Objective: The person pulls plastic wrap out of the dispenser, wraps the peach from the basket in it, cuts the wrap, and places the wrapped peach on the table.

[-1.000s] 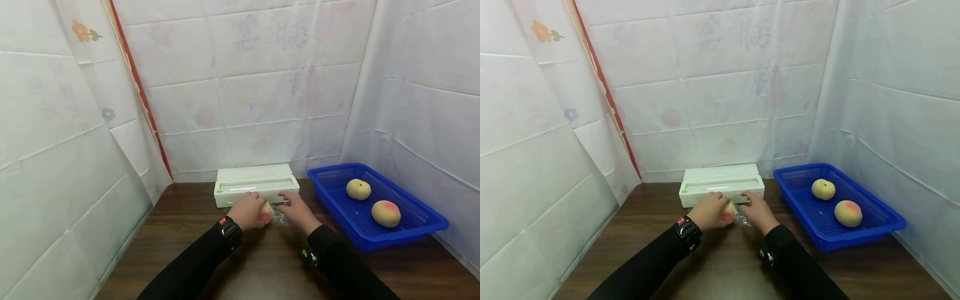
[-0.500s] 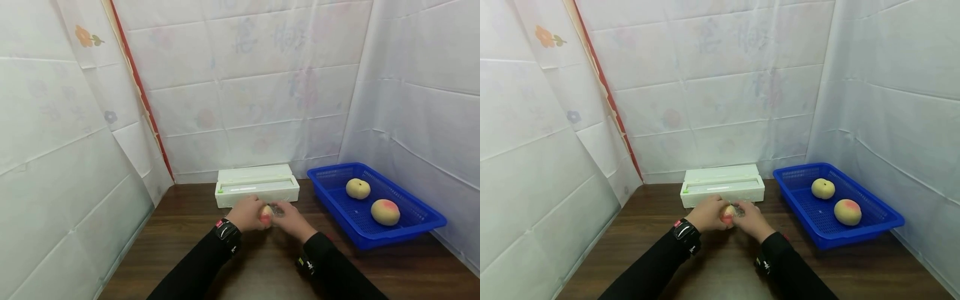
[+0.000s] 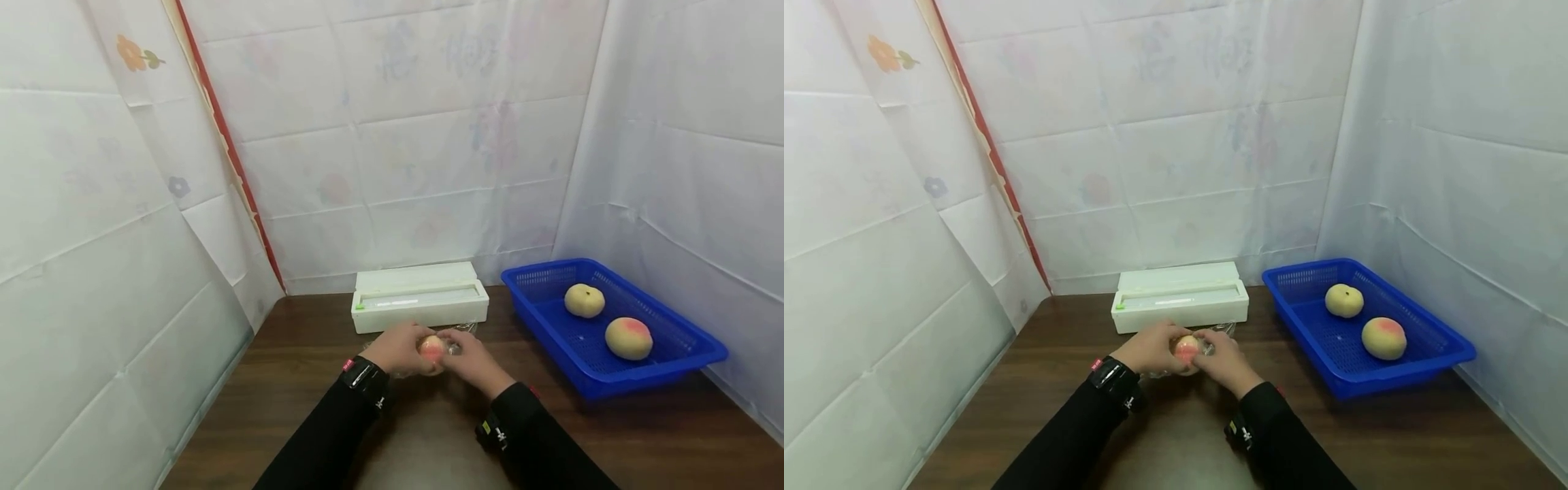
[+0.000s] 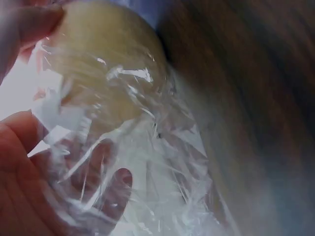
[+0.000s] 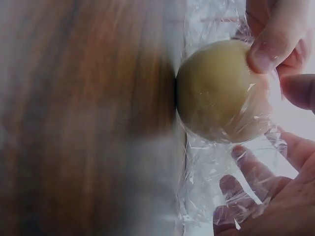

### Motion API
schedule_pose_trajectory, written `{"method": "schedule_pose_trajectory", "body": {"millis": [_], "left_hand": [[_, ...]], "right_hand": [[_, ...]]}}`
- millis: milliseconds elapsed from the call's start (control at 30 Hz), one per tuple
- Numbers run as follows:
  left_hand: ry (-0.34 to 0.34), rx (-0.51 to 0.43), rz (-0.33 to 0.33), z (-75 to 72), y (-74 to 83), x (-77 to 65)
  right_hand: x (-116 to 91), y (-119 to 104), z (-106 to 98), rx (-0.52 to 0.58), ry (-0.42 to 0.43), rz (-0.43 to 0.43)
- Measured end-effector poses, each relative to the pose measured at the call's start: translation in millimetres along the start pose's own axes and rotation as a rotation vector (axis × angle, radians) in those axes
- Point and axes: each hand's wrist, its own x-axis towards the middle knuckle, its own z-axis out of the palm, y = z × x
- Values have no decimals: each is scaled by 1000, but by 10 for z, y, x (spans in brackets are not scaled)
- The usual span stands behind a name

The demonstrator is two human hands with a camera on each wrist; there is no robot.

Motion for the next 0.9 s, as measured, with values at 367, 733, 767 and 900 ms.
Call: {"method": "schedule_pose_trajectory", "body": {"millis": [367, 733, 767, 900], "left_hand": [[-67, -83, 82, -1, -73, -59], [-79, -61, 10, -77, 3, -159], [-72, -39, 22, -81, 17, -151], [-24, 74, 77, -64, 61, -118]], "right_hand": [[-102, -44, 35, 15, 0, 49], [-150, -44, 59, 57, 8, 136], [-150, -41, 52, 61, 13, 150], [-165, -46, 37, 81, 21, 183]]}}
